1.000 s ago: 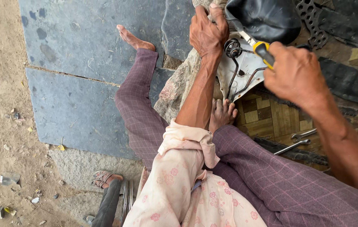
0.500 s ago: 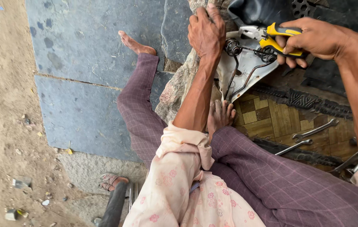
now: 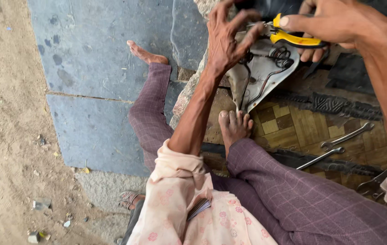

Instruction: The person removes a black rubber cover from a white bicycle seat, then uses pliers and a wrench to adjust and tighten the internal metal springs and bolts. The person reattaches the rubber cover and continues tightening the seat's internal components.

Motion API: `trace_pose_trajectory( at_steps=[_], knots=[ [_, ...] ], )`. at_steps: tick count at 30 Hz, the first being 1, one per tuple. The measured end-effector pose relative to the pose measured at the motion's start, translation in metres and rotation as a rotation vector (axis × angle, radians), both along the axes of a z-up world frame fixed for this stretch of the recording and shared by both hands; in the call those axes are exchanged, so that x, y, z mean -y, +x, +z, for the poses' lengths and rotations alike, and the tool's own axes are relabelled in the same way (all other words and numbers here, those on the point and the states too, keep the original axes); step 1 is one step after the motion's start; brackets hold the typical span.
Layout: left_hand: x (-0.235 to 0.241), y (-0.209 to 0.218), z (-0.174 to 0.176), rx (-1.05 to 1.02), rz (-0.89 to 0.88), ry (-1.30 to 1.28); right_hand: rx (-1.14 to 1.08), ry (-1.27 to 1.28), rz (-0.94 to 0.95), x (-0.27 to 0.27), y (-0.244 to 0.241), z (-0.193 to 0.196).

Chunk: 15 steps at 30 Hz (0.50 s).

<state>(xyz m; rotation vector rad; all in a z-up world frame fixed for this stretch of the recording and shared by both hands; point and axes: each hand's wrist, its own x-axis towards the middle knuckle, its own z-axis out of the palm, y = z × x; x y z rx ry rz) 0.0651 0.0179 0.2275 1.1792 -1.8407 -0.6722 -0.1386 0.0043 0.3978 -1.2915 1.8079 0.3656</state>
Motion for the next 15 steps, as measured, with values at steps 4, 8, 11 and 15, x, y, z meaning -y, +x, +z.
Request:
trace_pose_trajectory(
  at_steps=[4,8,11,15],
  knots=[
    [0.015,0.000,0.000,0.114,-0.211,-0.050,0.115,-0.030,0.020,0.019,0.015,0.002],
    [0.011,-0.019,-0.022,0.192,-0.202,-0.047,0.212,-0.064,-0.014,0.018,0.000,-0.026],
    [0.012,-0.019,-0.042,0.140,-0.221,0.031,0.501,-0.240,0.249,0.020,-0.030,-0.043],
    [0.014,-0.015,-0.051,0.077,-0.216,-0.067,0.628,-0.310,0.439,0.011,-0.057,-0.061]
  ],
)
